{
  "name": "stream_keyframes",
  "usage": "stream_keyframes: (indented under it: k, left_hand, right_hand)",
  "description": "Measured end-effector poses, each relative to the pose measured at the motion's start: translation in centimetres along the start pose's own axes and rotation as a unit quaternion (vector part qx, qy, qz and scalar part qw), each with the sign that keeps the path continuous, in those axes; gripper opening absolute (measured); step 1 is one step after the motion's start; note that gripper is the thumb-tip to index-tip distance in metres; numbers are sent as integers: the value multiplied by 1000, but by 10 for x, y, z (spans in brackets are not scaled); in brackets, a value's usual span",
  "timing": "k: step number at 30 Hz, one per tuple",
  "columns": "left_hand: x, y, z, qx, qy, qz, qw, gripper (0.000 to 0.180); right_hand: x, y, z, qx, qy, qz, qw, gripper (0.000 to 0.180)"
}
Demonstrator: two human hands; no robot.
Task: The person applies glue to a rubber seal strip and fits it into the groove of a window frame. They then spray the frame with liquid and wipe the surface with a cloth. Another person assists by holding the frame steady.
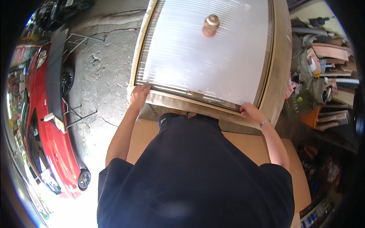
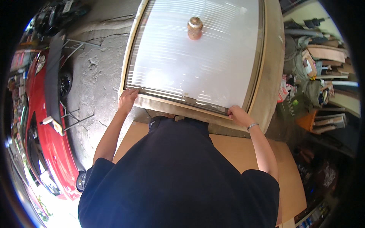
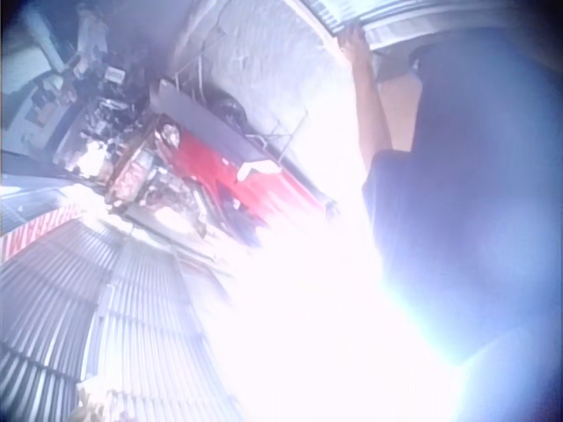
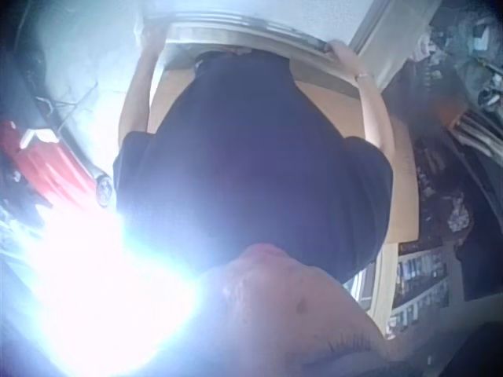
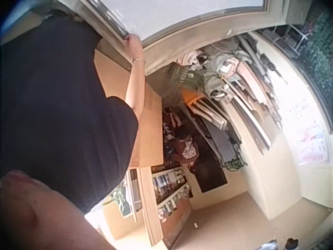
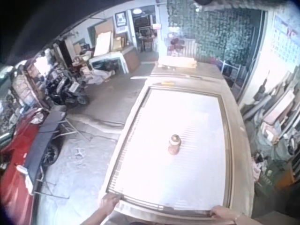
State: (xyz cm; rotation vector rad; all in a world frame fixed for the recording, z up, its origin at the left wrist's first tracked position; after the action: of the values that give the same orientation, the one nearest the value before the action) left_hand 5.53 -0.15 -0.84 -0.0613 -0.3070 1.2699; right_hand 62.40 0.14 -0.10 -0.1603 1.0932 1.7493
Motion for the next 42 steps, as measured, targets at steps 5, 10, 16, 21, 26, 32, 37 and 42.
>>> stream_keyframes:
  k: [5, 10, 16, 21, 26, 32, 37, 42]
  left_hand:
    - [-14, 5, -4, 6, 3, 41, 999, 45]
    - [-29, 14, -7, -63, 16, 65, 996, 42]
    - [1, 9, 13, 20, 57, 54, 997, 52]
    - [-16, 1, 33, -27, -79, 228, 970, 41]
    - [-33, 11, 42, -73, -223, 406, 883, 35]
    - [-97, 6, 23, -176, -335, 613, 694, 47]
    - [-124, -20, 6, -232, -321, 674, 624, 50]
    - [-152, -16, -24, -280, -322, 665, 613, 46]
  right_hand:
    - [1, -15, 7, 86, 53, 12, 995, 13]
    - [-6, -12, 21, 213, 62, -52, 974, 15]
    - [-10, 2, 36, 224, 69, -73, 969, 23]
    - [-17, 0, 36, 228, 105, -90, 964, 24]
    - [-30, 10, 38, 267, 110, -112, 951, 24]
    - [-43, 28, 34, 239, 91, -131, 958, 23]
    - [-35, 41, 28, 309, 88, -126, 939, 21]
    - [36, 136, 20, 329, 159, -5, 931, 20]
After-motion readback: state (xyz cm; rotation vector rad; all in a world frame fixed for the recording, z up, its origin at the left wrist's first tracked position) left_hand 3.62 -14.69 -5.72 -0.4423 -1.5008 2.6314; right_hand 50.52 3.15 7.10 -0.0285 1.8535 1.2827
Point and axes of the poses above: each hand's wrist, its own x-axis towards the middle knuckle, its own z-axis out of the back of the hand, y = z × x, the point moved 2 cm from there along x, towards the middle knuckle, and after that the axes turned 7 degrees about -y, right-handed, at the moved point
